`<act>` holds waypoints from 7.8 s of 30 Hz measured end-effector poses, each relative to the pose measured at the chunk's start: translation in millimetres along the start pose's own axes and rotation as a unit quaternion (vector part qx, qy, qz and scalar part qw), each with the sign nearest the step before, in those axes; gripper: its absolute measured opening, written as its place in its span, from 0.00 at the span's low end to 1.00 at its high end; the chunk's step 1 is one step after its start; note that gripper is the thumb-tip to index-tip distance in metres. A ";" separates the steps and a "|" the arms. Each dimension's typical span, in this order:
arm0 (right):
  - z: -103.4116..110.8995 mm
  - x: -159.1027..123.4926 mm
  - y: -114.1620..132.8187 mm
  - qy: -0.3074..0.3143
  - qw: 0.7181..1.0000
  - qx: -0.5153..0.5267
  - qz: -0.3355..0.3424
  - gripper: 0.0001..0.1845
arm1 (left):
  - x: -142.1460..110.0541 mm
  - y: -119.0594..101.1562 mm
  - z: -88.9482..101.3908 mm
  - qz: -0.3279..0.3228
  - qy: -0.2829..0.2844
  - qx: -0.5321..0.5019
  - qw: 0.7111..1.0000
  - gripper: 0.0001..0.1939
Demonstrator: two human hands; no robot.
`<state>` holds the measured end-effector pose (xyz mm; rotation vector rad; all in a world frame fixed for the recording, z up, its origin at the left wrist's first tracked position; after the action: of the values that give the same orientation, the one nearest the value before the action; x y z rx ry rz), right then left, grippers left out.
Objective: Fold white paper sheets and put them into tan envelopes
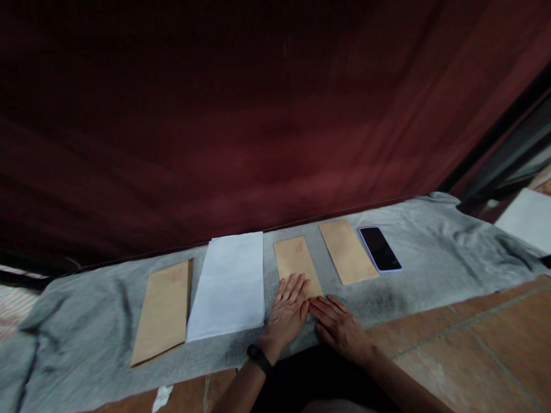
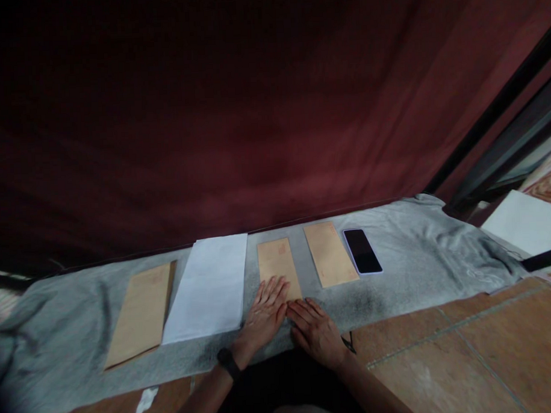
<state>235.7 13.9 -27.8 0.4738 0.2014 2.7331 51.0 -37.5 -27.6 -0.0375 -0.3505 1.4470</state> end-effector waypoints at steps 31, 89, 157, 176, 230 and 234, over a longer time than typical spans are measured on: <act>-12.8 53.0 -19.0 0.041 0.999 0.027 0.013 0.24 | -51.5 -9.3 17.1 -0.062 0.045 -0.035 0.996 0.34; -15.8 29.8 -24.5 -0.006 0.996 -0.065 -0.063 0.32 | -35.8 -18.9 8.6 0.033 -0.027 -0.045 0.998 0.23; -5.1 23.2 -14.8 -0.020 0.999 -0.027 -0.008 0.27 | -34.2 -24.5 9.1 0.014 0.017 -0.029 0.999 0.27; -5.3 -3.4 -16.4 0.003 1.000 -0.010 -0.008 0.28 | -43.6 -24.1 12.9 0.005 0.039 -0.036 0.999 0.27; -14.9 81.0 -21.9 0.198 0.965 0.134 0.109 0.31 | -53.8 -25.5 7.4 -0.054 -0.066 -0.042 0.996 0.16; -4.0 72.7 -13.9 0.229 0.956 0.157 0.095 0.32 | -58.7 -25.4 8.4 -0.064 -0.069 -0.043 0.995 0.13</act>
<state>174.8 53.4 -12.5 -0.0800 0.7526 2.9734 68.5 -99.6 -26.1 0.0151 -0.5186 1.3105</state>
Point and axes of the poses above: each hand's wrist, its own x-axis towards the middle knuckle, its own z-axis out of the back of the hand, y = z × x, the point moved 2 cm from there along x, towards the middle knuckle, and after that the axes turned 9 degrees about -x, right-handed, at the moved point
